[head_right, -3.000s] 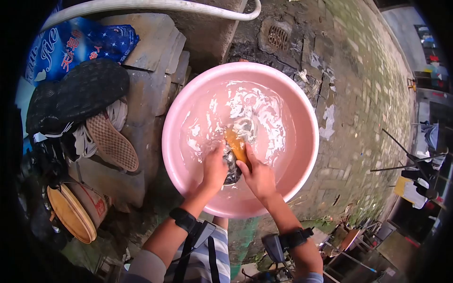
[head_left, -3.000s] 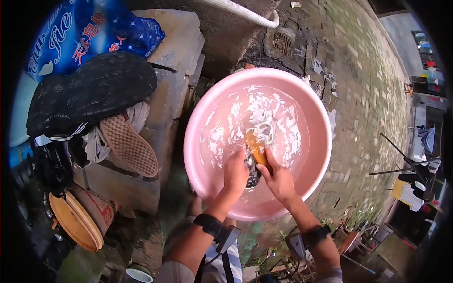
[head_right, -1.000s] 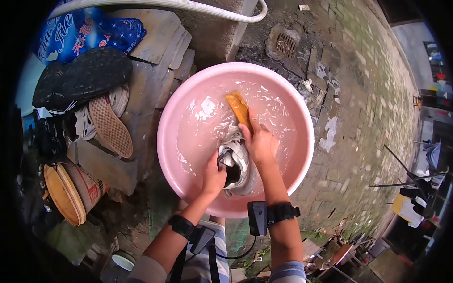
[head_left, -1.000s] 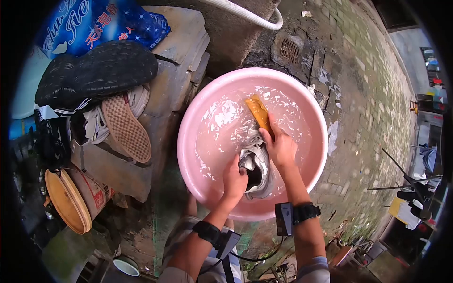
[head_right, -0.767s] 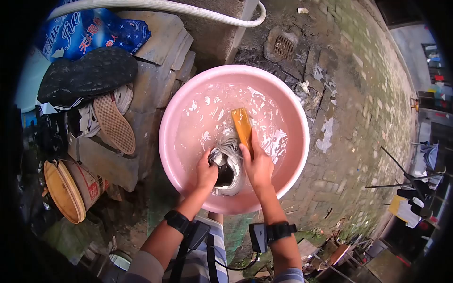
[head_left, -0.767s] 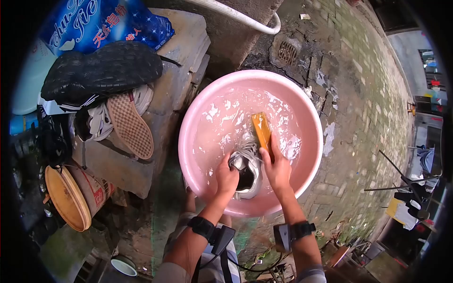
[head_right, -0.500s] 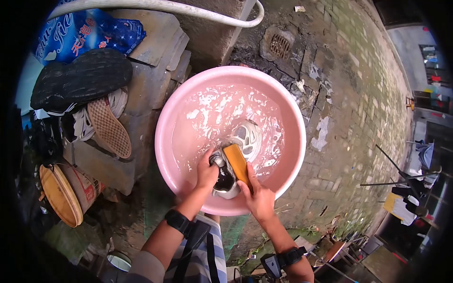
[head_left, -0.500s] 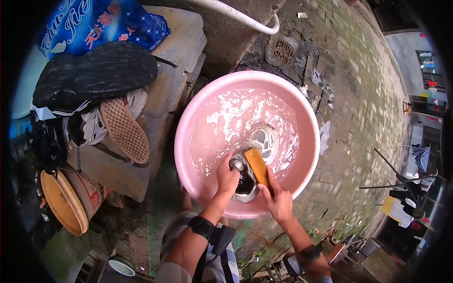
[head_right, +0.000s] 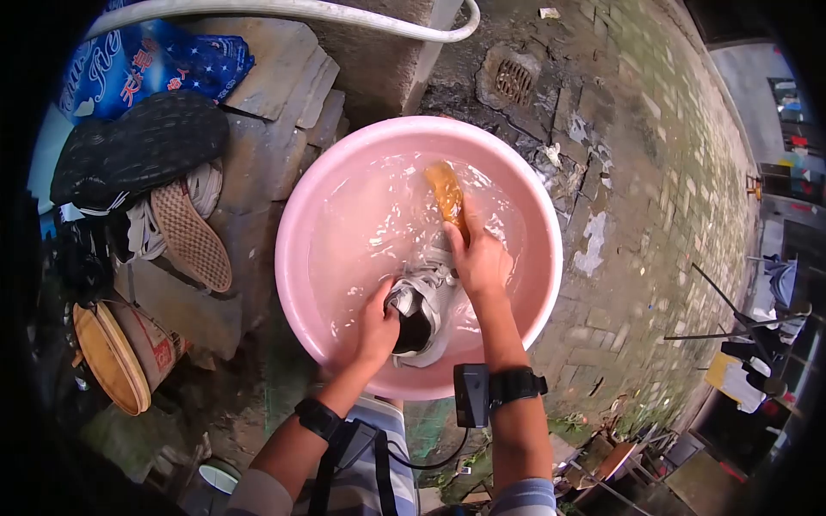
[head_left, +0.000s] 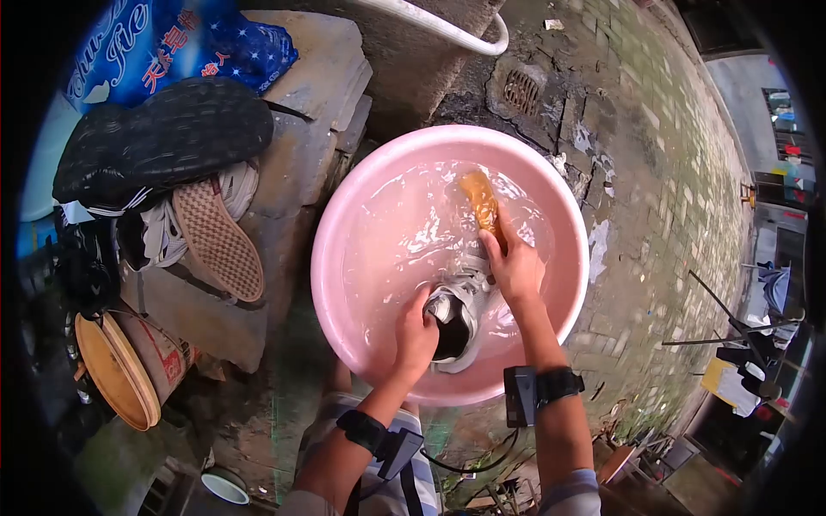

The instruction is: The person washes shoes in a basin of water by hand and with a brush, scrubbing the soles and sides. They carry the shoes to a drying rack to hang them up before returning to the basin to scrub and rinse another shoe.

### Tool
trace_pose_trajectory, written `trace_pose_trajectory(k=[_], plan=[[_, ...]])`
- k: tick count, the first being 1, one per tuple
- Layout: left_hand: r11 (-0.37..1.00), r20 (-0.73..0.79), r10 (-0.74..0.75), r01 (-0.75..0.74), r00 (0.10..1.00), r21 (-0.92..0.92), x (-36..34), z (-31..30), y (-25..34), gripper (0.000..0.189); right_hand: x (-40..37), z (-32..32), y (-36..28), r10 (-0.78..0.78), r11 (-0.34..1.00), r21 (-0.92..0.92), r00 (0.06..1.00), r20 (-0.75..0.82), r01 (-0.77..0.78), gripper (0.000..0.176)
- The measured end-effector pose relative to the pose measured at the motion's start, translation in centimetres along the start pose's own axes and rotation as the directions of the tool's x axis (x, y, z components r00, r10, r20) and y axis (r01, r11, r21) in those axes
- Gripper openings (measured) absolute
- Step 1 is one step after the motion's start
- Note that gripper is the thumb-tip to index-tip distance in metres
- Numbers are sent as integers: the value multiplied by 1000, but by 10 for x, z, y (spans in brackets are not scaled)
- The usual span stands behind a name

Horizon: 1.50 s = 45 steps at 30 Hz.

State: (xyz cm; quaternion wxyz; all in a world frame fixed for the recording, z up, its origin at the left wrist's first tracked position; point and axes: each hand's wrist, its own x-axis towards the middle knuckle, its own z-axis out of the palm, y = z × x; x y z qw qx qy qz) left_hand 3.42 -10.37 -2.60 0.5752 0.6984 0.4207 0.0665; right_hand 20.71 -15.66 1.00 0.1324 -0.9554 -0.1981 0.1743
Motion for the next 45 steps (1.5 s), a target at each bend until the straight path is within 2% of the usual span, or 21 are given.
trace_pose_trajectory(k=[3, 5, 6, 8, 10, 12, 14, 17, 18, 20, 22, 25, 27, 28, 30, 32, 34, 36, 38, 39, 45], plan=[[986, 47, -161, 163, 986, -43, 6, -4, 2, 47, -15, -13, -2, 86, 985, 150, 996, 21, -88, 55], [931, 73, -331, 338, 941, -137, 8, 2, -10, 44, -48, -27, 1, 32, 957, 285, 995, 99, -59, 58], [930, 75, -333, 340, 940, -141, 7, 3, -7, 44, -72, -32, 7, -42, 957, 291, 994, 104, 10, 58], [584, 179, -411, 409, 894, -701, 7, 6, 1, 45, -120, -43, 13, -112, 961, 272, 973, 201, 54, 58], [576, 211, -431, 447, 877, -684, 9, 7, -6, 47, -135, -41, 16, -122, 945, 323, 974, 189, 55, 57], [588, 257, -395, 458, 882, -666, 8, 6, -18, 45, -127, -36, 16, -256, 964, 121, 952, 166, 238, 57], [670, 288, -354, 456, 890, -586, 8, 5, -18, 42, -94, -30, 4, -146, 987, -28, 952, 269, 160, 53], [768, 176, -286, 335, 942, -545, 8, 12, 0, 53, -39, -15, -15, -107, 988, -93, 980, 170, 124, 53], [772, 218, -352, 414, 910, -482, 11, 14, 5, 52, -30, -21, -18, -69, 989, -118, 978, 198, 94, 52], [801, 86, -259, 264, 962, -537, 8, 28, 8, 45, -17, -21, -3, -156, 974, -147, 983, 99, 170, 51], [956, 55, -208, 214, 977, -200, 4, 21, 10, 47, -1, -16, -3, -25, 997, -68, 998, 57, 29, 53], [996, -22, -40, 39, 999, -75, 0, 3, 5, 51, 2, -25, -8, 80, 992, -107, 988, 135, -66, 53], [997, -64, 78, -77, 995, 21, 3, -9, 19, 54, -9, -22, 3, 104, 986, 131, 994, 20, -106, 52], [996, -70, 82, -81, 994, 26, 6, -17, 27, 54, -19, -26, 1, 99, 985, 137, 995, 18, -101, 52], [977, -19, 205, -203, 979, 66, 12, -30, 41, 55, -50, -40, -3, 92, 859, 487, 984, 150, -155, 53], [957, -3, 269, -267, 963, 117, 14, -30, 49, 58, -77, -33, -12, -150, 831, 546, 988, 41, 104, 54], [930, -19, 295, -282, 955, 236, 8, -24, 44, 60, -97, -36, -33, -110, 818, 567, 944, 312, -93, 55], [930, -18, 275, -261, 961, 259, -4, -26, 33, 61, -103, -17, -28, -109, 829, 553, 947, 303, -82, 54], [930, 0, 105, -98, 994, 355, -13, -26, 27, 60, -101, -13, -15, -156, 974, 207, 935, 317, 92, 54], [959, -18, 131, -122, 991, 256, -11, -20, 24, 57, -95, -11, -4, -159, 985, 116, 937, 310, 129, 54], [952, -15, 144, -134, 990, 277, -5, -6, 14, 55, -45, -42, 60, -154, 971, -173, 985, 73, 165, 52]])
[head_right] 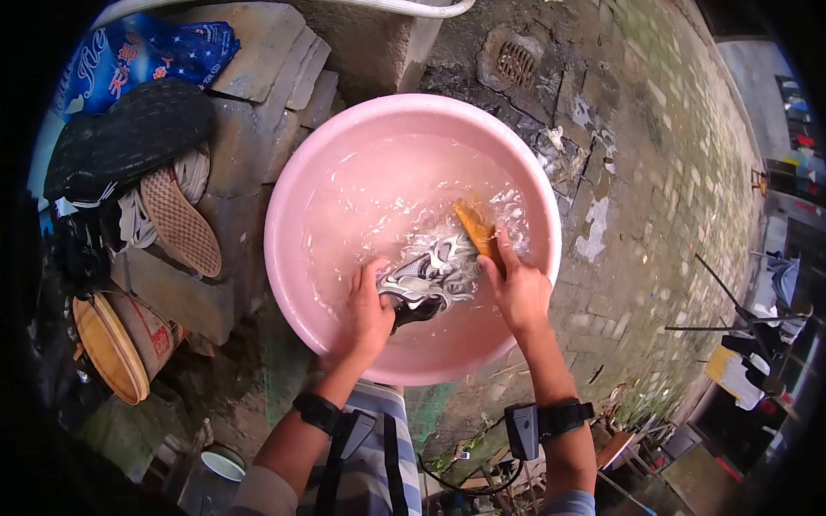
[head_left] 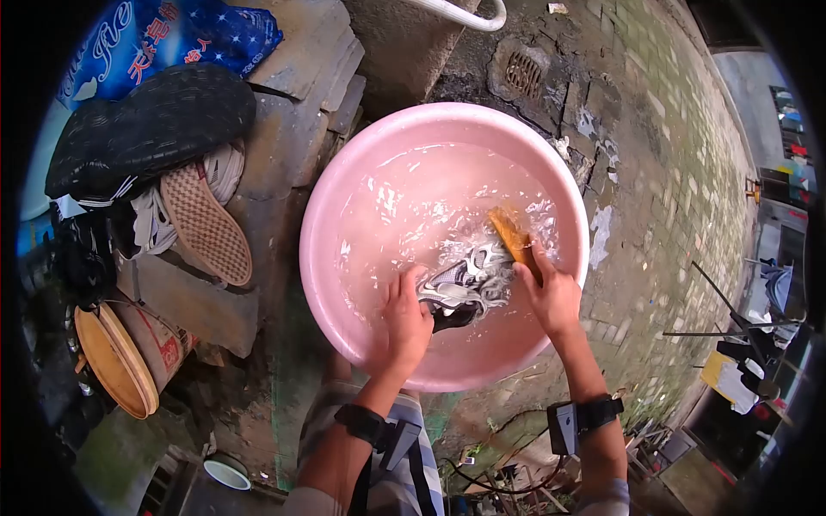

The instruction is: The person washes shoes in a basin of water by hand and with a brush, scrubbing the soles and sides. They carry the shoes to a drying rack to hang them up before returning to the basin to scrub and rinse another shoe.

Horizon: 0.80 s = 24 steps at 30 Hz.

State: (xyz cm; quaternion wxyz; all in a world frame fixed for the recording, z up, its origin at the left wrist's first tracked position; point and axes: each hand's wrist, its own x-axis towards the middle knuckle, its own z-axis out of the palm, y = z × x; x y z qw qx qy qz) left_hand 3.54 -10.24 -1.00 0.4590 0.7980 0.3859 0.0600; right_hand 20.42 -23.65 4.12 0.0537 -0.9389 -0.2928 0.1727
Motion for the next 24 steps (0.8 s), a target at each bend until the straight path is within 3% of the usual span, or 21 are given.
trace_pose_trajectory(k=[1, 3, 4, 5, 6, 7, 9, 10, 11, 13, 14, 15, 17, 18, 21, 22, 24], plan=[[1000, 4, -8, 8, 1000, 30, 1, 1, 0, 54, -1, -1, -3, 7, 1000, -5, 1000, 1, -7, 52], [999, -29, 2, -1, 1000, 41, 3, 1, 1, 52, 3, 5, -26, 204, 978, 23, 978, 35, -205, 50], [999, -22, -14, 15, 1000, 37, 4, 2, -2, 51, -2, 13, -38, 225, 967, 103, 971, 76, -232, 49], [999, -3, -32, 33, 999, 30, 2, 5, -5, 50, -14, 30, -49, 151, 965, 209, 987, 52, -159, 50], [985, -36, -117, 121, 992, 121, 2, 12, -9, 46, -25, 40, -65, 108, 973, 194, 990, 88, -123, 51], [986, -33, -117, 120, 993, 117, 4, 12, -10, 46, -30, 38, -85, 137, 958, 238, 984, 117, -162, 53], [958, 97, -288, 286, 953, 29, 9, 6, -15, 42, -42, 42, -102, 124, 937, 305, 979, 161, -169, 53], [946, -14, -263, 255, 965, -203, 9, 4, -11, 37, -47, 34, -113, 81, 933, 326, 970, 228, -154, 54], [944, -14, -269, 260, 963, -202, 8, 3, -11, 37, -49, 26, -120, 34, 927, 349, 955, 293, -140, 55], [836, -1, -424, 391, 906, -386, 8, 0, -14, 33, -45, 17, -123, 27, 935, 323, 937, 348, -147, 56], [878, 15, -410, 399, 912, -265, 9, 3, -25, 29, -39, 15, -117, -18, 958, 272, 930, 367, -89, 56], [879, 19, -406, 396, 914, -266, 8, 7, -35, 29, -35, 12, -109, -57, 976, 216, 919, 389, -31, 55], [941, -54, -271, 253, 961, -225, 8, 10, -44, 29, -19, 12, -75, -32, 995, 104, 946, 321, -2, 53], [914, 72, -322, 330, 944, -235, 9, 3, -39, 34, -11, 15, -55, -40, 996, 91, 966, 254, 17, 53], [901, 165, -402, 421, 901, -102, 16, -11, -15, 44, 25, -3, -23, 125, 989, -109, 969, 213, -103, 48], [928, 78, -290, 300, 954, -220, 13, -6, -21, 49, 33, 1, -12, 128, 988, -109, 978, 167, -110, 47], [915, 80, -296, 306, 952, -264, 9, -4, -28, 50, 30, 16, -6, 138, 986, -109, 983, 125, -125, 45]])
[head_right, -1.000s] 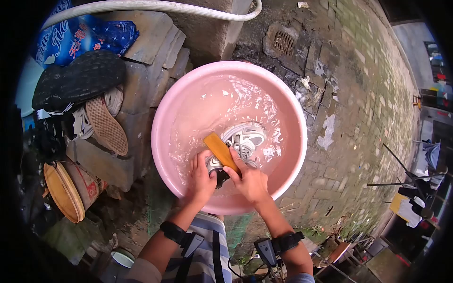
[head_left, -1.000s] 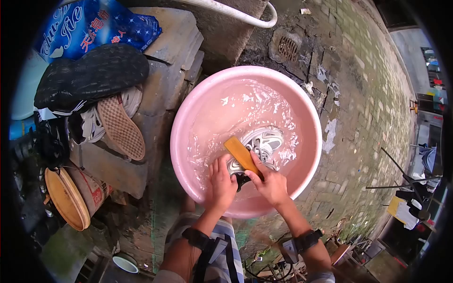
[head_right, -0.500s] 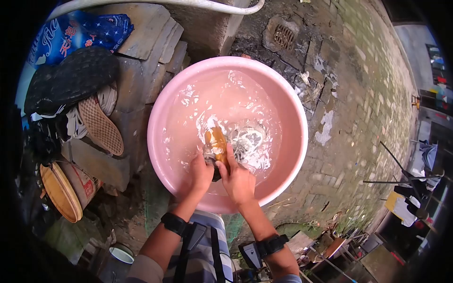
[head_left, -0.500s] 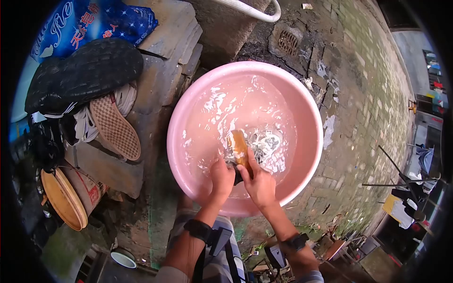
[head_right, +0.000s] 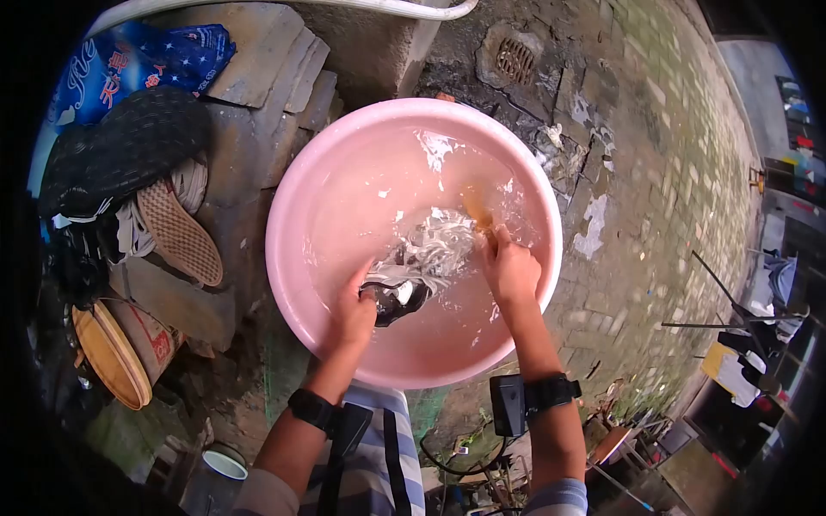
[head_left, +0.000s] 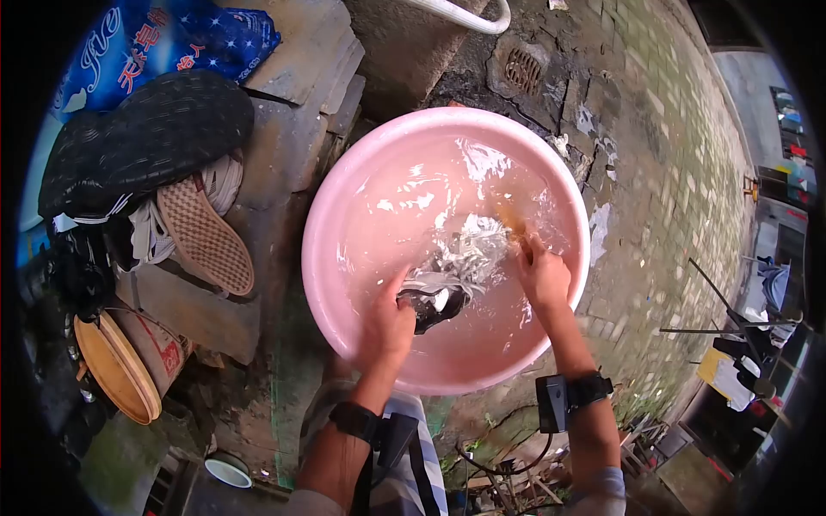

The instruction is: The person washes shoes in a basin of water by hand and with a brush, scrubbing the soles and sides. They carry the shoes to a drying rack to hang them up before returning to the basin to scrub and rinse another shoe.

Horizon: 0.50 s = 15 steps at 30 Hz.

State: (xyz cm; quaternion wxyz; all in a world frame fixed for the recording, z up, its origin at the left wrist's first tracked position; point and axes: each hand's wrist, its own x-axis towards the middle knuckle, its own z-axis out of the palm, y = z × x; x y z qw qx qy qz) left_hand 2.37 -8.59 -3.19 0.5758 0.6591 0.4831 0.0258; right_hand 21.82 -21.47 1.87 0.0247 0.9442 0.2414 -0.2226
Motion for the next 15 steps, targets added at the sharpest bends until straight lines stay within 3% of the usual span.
trace_pose_trajectory(k=[2, 4, 5, 7, 8, 10, 11, 13, 14, 15], plan=[[999, -25, 6, -7, 1000, -44, 4, -5, 7, 50, -4, 17, -20, 112, 969, 228, 992, -58, -96, 47], [984, -22, -125, 127, 992, 125, 1, -8, 21, 51, -13, 8, -42, 174, 938, 311, 984, -37, -154, 48], [984, -17, -124, 125, 992, 123, 3, -5, 16, 51, -17, 2, -49, 233, 900, 381, 972, -17, -209, 49], [949, 80, -313, 307, 946, 75, 10, 2, -4, 51, -25, 5, -51, 225, 915, 358, 972, -66, -188, 53], [949, 79, -312, 307, 947, 76, 10, 7, -9, 51, -27, 4, -53, 227, 915, 354, 972, -55, -193, 54], [961, -90, -93, 66, 992, -267, 7, 13, -7, 52, -29, 0, -58, 237, 909, 359, 971, -28, -212, 55], [962, -88, -92, 65, 992, -266, 6, 13, 0, 52, -30, 2, -57, 239, 908, 360, 971, -28, -213, 55], [864, -16, -442, 421, 897, -275, 6, 10, 12, 54, -34, 9, -55, 195, 920, 369, 972, -134, -133, 54], [865, -17, -442, 422, 897, -271, 7, 10, 4, 54, -37, 10, -52, 137, 945, 317, 975, -176, -76, 57], [965, -57, -239, 230, 969, -127, 9, 10, -9, 56, -43, 10, -51, 139, 945, 318, 975, -173, -78, 57]])
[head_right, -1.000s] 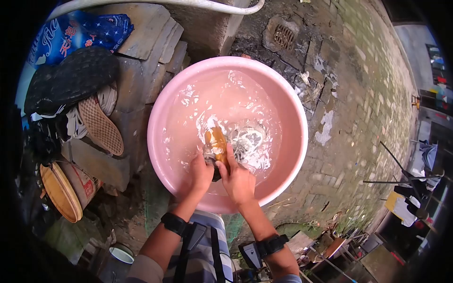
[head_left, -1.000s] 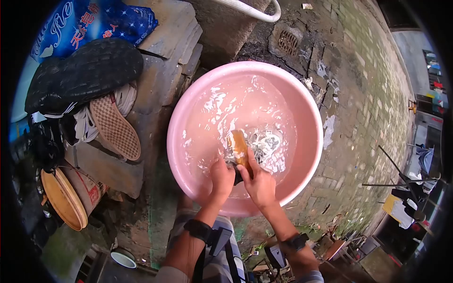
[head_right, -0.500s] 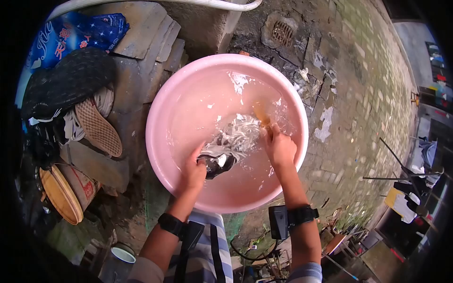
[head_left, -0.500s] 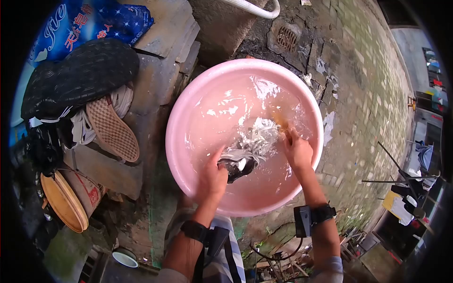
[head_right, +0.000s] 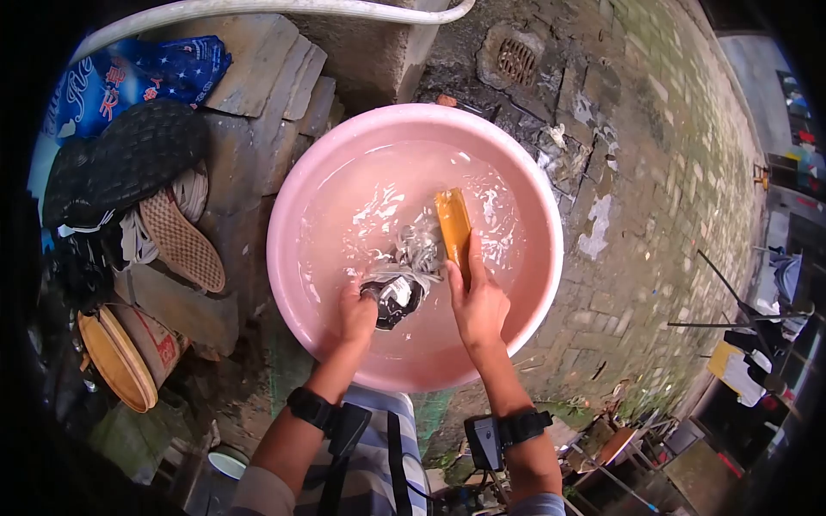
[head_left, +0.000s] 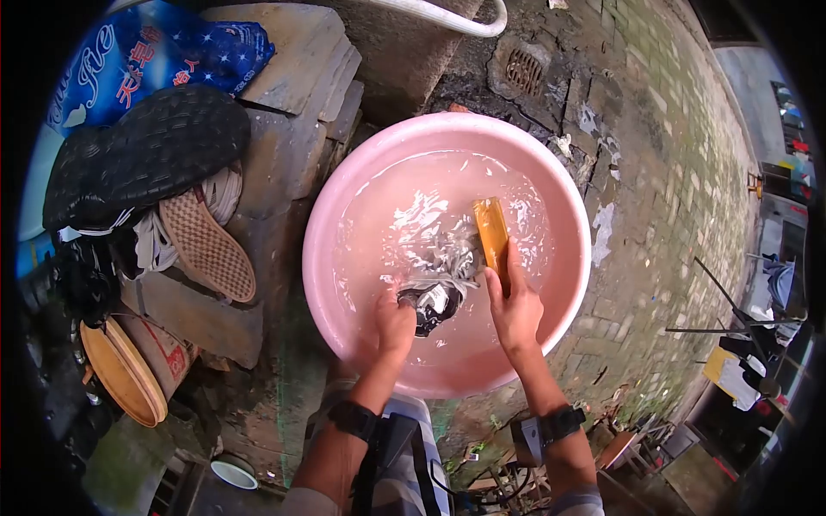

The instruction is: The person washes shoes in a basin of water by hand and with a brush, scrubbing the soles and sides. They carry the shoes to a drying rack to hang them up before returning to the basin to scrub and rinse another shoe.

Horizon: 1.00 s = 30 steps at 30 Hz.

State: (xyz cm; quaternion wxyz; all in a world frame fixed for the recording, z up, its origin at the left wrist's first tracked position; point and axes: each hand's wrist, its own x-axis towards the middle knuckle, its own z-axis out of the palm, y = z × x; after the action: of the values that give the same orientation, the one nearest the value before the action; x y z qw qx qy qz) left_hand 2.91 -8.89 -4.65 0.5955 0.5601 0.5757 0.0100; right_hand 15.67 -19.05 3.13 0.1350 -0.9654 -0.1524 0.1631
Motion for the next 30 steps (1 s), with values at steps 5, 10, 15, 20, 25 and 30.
trace_pose_trajectory(k=[5, 10, 15, 20, 25, 30], plan=[[938, 59, 337, -340, 940, 68, -3, -7, 11, 59, -34, -18, 6, -166, 986, 11, 972, 164, 166, 55], [842, 153, 371, -401, 916, 361, -11, -10, 27, 50, -12, 9, -5, -160, 975, -112, 954, 253, 194, 54], [764, 180, 416, -450, 891, 462, -11, -5, 14, 55, 32, 41, -31, -266, 964, -2, 963, 48, 266, 53], [953, 165, 120, -160, 979, 257, -13, -1, 16, 59, 56, 33, -37, -74, 997, 50, 976, 205, 65, 53], [914, 109, 321, -338, 941, 226, 0, 0, 2, 57, -2, -26, 2, -110, 969, 239, 977, 182, 64, 55], [937, 174, 275, -304, 946, 171, 8, -12, 15, 54, -61, -22, 20, -289, 933, 280, 936, 201, 228, 54]])
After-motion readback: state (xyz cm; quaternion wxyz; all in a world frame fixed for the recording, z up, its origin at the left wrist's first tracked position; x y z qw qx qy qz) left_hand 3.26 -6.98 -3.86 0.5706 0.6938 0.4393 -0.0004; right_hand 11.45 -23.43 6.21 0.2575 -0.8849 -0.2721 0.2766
